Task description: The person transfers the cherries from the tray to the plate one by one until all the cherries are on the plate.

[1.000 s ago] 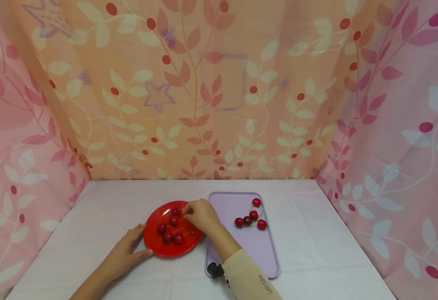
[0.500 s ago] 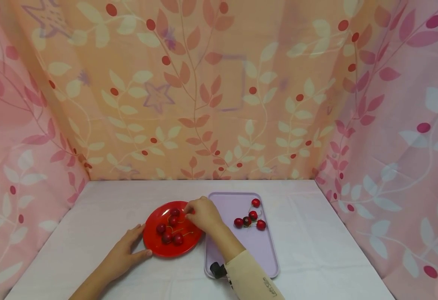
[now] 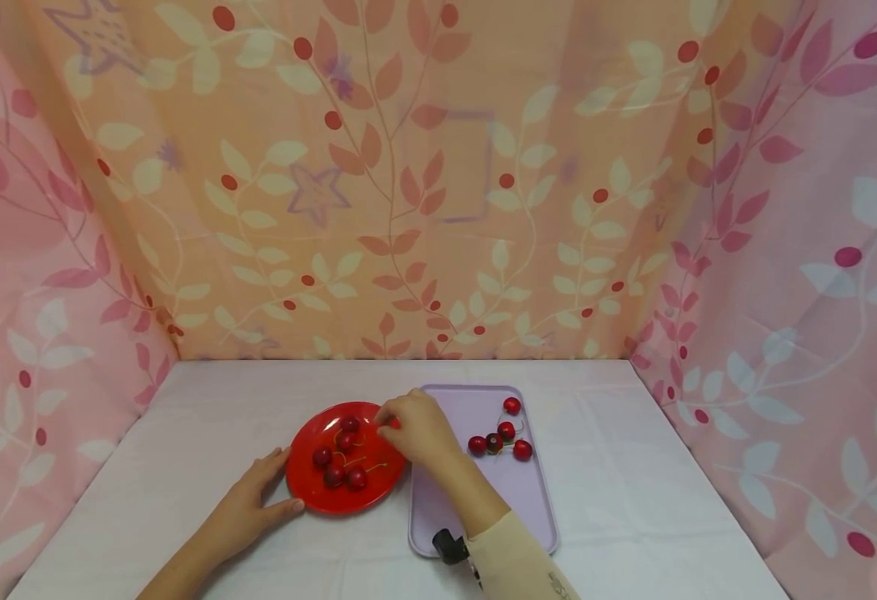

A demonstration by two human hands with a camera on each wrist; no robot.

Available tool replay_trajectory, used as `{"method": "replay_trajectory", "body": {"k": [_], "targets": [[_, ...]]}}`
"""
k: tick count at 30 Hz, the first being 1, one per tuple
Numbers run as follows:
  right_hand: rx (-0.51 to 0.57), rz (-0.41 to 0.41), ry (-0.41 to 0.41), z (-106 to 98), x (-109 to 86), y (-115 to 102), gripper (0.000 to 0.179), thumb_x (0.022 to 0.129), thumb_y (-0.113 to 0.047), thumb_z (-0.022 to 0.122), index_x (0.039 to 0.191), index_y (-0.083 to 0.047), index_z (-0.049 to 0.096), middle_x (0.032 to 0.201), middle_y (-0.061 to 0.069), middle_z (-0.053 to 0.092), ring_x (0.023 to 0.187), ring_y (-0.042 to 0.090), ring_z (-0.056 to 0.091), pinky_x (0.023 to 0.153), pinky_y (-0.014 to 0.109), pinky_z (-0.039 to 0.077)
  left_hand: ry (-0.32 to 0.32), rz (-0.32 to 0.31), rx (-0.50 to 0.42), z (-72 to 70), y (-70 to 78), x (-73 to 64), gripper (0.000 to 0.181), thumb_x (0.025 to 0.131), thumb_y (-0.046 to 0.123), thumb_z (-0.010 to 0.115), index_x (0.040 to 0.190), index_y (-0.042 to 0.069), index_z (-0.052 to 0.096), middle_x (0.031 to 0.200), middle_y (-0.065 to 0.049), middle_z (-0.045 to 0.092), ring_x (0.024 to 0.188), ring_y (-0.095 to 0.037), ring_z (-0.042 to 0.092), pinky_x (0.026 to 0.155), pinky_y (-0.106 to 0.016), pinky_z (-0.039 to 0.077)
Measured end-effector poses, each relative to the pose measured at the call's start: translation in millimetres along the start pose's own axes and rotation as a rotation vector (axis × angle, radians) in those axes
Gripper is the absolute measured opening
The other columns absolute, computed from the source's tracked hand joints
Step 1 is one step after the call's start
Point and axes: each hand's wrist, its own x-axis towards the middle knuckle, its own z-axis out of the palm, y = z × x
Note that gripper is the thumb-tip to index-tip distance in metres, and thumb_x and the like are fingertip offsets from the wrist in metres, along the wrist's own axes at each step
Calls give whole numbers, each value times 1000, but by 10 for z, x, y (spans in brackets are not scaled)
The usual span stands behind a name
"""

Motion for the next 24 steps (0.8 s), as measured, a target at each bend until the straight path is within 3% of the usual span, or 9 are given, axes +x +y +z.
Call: {"method": "replay_trajectory", "body": {"k": [19,24], "targets": [[-51,-47,141,-291,-345,56,12,86,-20,83,97,-24,80,89,-15,73,91,9,58,81,30,54,12,11,-5,-2,-8,-13,101,79,58,82,161,20,36,165,-17,33,152,-53,18,115,-72,22],[-66,-30,168,-332,-452,129,13,84,-21,85,96,-23,80,89,-15,73,92,9,58,83,32,54,17,44,-13,9,-30,-15,100,79,56,82,160,18,37,165,-16,35,154,-49,18,119,-68,18]]}}
